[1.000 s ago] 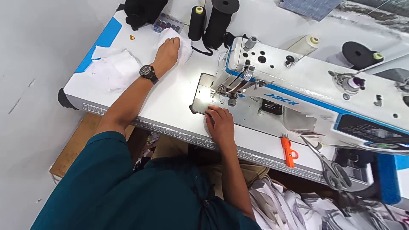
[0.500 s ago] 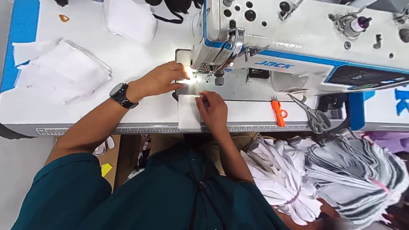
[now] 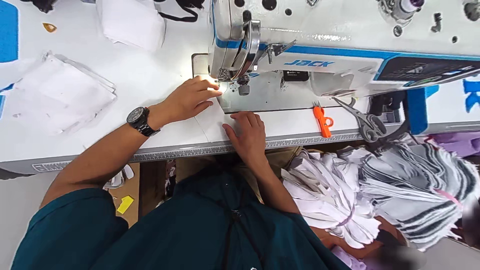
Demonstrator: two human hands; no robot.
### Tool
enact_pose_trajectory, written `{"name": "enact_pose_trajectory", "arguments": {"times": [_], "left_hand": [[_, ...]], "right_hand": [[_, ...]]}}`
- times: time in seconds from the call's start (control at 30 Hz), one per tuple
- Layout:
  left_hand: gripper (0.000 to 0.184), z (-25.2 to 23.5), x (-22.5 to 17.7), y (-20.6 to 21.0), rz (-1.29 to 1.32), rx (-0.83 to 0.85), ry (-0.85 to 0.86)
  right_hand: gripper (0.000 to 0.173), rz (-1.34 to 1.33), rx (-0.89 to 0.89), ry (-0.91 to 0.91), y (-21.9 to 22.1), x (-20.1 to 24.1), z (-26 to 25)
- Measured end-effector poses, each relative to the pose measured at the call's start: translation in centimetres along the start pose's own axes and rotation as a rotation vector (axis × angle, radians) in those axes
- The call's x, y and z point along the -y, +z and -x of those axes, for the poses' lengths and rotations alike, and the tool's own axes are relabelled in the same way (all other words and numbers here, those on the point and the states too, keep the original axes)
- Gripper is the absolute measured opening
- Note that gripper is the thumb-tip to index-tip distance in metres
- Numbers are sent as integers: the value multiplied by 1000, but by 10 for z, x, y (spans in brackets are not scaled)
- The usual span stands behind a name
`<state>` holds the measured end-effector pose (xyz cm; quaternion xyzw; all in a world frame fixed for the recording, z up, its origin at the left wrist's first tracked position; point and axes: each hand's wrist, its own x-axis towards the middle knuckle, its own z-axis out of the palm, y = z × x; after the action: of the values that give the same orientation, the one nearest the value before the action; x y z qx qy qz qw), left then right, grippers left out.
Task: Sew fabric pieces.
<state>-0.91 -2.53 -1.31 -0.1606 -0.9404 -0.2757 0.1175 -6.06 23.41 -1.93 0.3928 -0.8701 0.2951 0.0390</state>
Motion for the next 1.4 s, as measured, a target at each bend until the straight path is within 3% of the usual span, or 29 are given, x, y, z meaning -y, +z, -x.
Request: {"name": "enact_pose_trajectory", "arguments": {"times": [0.17,0.3,0.47,0.67,0.97,1.4], "left_hand": [[24,-4,-11,3,-79,58,20],[20,-3,-6,1,-157,-48,140],[23,-4,4,-3,-236,-42,328],[24,-6,6,-2,-199,-44,319],[22,-6,5,0,-221,-56,324],[23,-4,-7,-6,-403,77,354]], "right_hand": [[33,53,0,29,5,1,-3],[31,63,8,56,6,6,-3],[22,110,-5,59,9,17,1],[24,89,-84,54,12,17,10],[10,-4,-192,-28,19,14,23],[14,7,-74,-33,9,13,21]]}}
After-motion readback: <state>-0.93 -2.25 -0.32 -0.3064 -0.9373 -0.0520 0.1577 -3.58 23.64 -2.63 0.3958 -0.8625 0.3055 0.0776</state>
